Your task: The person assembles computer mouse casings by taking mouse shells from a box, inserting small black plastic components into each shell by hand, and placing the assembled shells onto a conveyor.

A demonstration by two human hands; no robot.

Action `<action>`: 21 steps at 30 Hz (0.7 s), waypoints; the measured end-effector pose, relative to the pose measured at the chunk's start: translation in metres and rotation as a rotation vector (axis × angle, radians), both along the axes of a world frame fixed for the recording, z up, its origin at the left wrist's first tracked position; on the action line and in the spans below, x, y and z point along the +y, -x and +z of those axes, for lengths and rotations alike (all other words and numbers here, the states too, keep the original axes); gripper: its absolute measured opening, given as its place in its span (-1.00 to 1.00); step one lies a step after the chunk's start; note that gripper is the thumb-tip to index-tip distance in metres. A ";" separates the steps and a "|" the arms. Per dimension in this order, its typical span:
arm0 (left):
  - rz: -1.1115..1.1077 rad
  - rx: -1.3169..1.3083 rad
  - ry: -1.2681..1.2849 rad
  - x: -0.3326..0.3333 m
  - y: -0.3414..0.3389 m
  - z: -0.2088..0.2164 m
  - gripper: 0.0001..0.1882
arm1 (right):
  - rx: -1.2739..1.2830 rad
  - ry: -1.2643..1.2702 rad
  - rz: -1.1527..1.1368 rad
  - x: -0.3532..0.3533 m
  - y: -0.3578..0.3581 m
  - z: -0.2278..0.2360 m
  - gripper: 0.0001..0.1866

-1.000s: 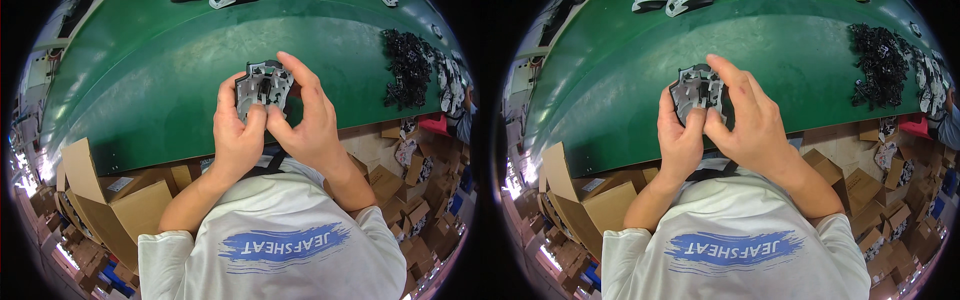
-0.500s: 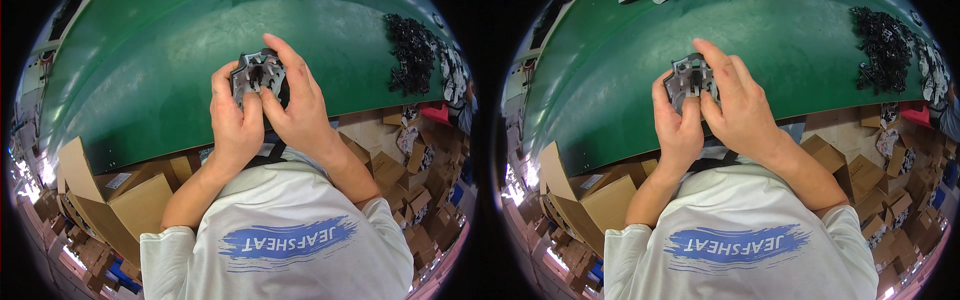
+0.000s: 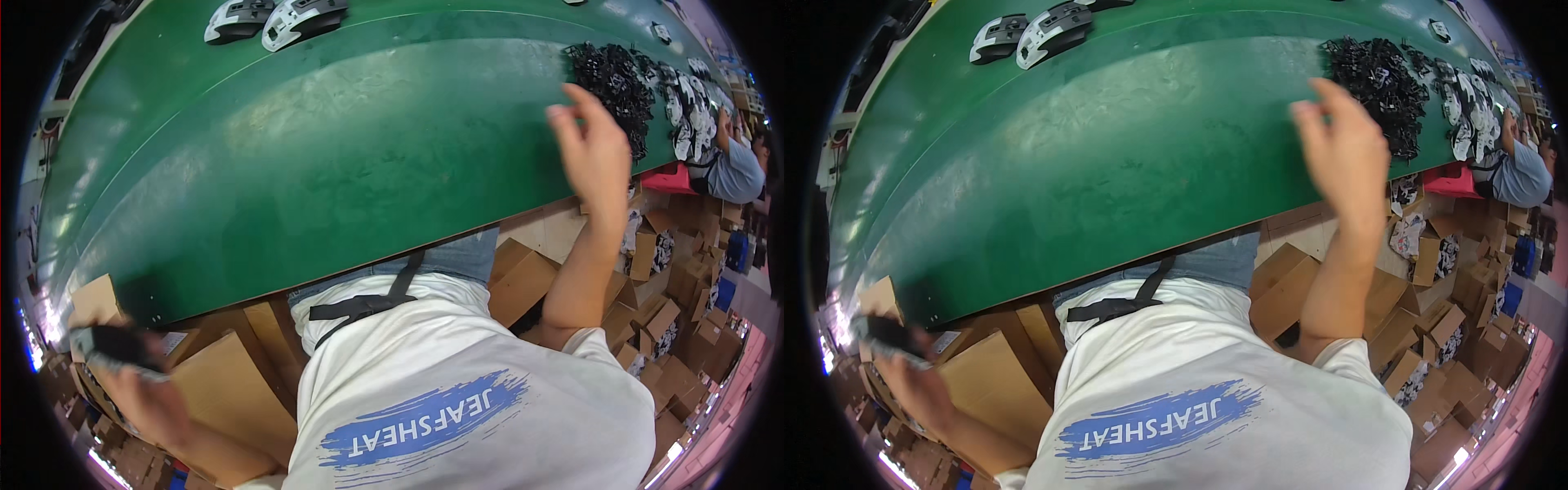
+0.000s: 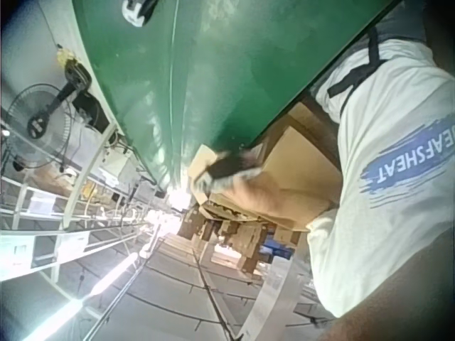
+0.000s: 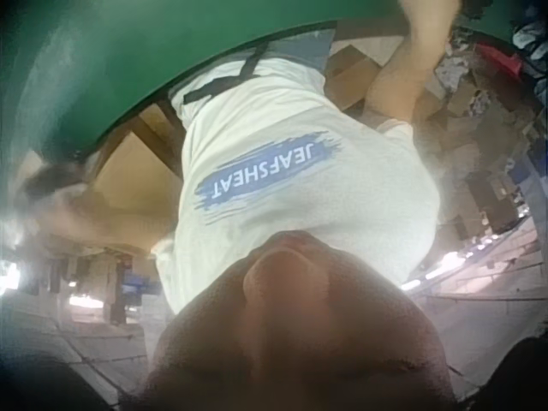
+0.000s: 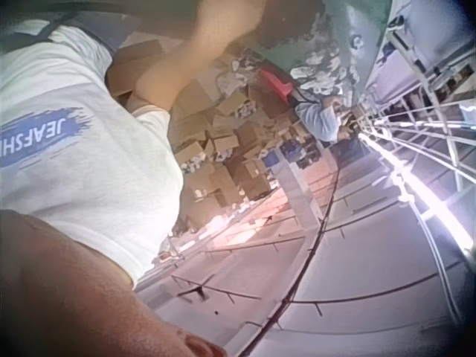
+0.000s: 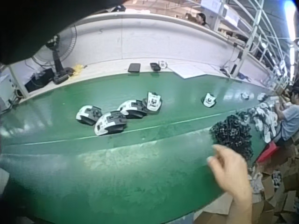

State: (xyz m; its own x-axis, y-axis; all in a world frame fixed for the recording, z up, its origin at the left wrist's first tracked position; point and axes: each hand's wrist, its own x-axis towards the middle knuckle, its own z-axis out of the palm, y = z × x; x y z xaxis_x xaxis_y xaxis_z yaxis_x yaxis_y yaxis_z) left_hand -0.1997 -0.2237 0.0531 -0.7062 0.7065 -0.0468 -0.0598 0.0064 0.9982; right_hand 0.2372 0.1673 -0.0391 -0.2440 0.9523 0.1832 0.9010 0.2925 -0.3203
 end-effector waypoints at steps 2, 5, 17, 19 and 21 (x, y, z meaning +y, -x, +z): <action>0.439 0.279 0.123 -0.072 0.045 0.022 -0.34 | -0.228 0.067 -0.216 0.030 -0.028 0.001 -0.51; 0.858 0.448 0.245 -0.200 0.110 0.028 -0.43 | -0.345 0.001 -0.230 0.052 -0.037 -0.011 -0.56; 0.594 -0.142 1.062 -0.439 0.154 -0.088 -0.50 | 0.087 0.008 0.030 0.046 0.012 -0.031 -0.80; 0.598 -0.160 1.230 -0.433 0.164 -0.087 -0.50 | 0.101 0.011 -0.006 0.048 0.006 -0.032 -0.81; 0.605 -0.176 1.399 -0.423 0.174 -0.077 -0.50 | 0.147 -0.022 0.097 0.052 -0.001 -0.038 -0.81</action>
